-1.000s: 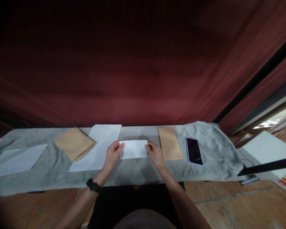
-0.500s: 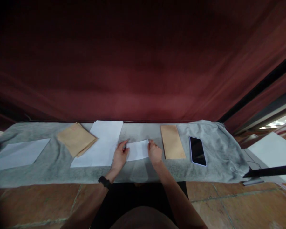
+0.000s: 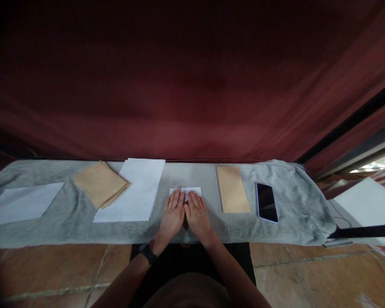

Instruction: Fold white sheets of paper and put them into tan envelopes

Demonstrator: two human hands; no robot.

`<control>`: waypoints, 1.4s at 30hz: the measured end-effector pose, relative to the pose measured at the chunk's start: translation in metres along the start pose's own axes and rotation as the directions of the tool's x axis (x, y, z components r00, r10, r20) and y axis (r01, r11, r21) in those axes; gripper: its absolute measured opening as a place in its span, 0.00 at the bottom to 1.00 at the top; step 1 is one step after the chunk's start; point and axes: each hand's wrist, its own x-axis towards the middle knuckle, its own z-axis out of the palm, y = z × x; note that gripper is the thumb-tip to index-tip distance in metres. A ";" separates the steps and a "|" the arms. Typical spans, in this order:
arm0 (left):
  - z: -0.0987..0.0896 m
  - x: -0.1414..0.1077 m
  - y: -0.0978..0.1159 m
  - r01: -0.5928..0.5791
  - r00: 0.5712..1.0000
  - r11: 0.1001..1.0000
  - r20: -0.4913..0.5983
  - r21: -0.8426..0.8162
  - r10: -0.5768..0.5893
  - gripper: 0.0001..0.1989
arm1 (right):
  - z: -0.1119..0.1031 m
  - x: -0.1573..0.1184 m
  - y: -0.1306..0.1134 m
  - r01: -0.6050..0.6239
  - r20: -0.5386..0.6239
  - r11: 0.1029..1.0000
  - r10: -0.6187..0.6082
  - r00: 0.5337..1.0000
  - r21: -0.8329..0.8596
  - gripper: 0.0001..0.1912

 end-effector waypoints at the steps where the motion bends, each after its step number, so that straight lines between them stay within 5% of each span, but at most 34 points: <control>1: 0.002 -0.004 0.002 -0.026 0.999 1.000 0.032 0.018 0.025 0.28 | 0.000 -0.004 -0.002 0.016 0.024 1.000 -0.016 1.000 -0.018 0.25; 15: 0.001 -0.025 -0.019 0.042 0.997 0.998 -0.067 0.057 -0.038 0.31 | -0.008 -0.032 0.017 -0.034 -0.027 0.988 0.030 0.999 -0.150 0.31; 22: 0.001 -0.012 0.014 -0.261 0.961 0.964 0.078 -0.061 0.265 0.26 | -0.018 -0.046 0.021 0.039 -0.020 0.993 -0.041 0.999 -0.111 0.26; 28: 0.012 0.013 0.022 -0.335 0.928 0.938 0.144 -0.085 0.345 0.26 | -0.023 -0.059 0.020 0.058 0.002 0.996 -0.058 0.998 -0.070 0.21; 35: 0.018 0.038 0.021 -0.303 0.936 0.951 0.165 -0.064 0.309 0.28 | -0.027 -0.057 0.017 0.043 0.006 0.995 -0.043 0.999 -0.085 0.23; 42: 0.014 0.025 0.006 -0.241 0.962 0.970 0.129 -0.024 0.242 0.30 | -0.032 -0.060 0.019 0.056 0.030 0.997 -0.054 0.998 -0.059 0.24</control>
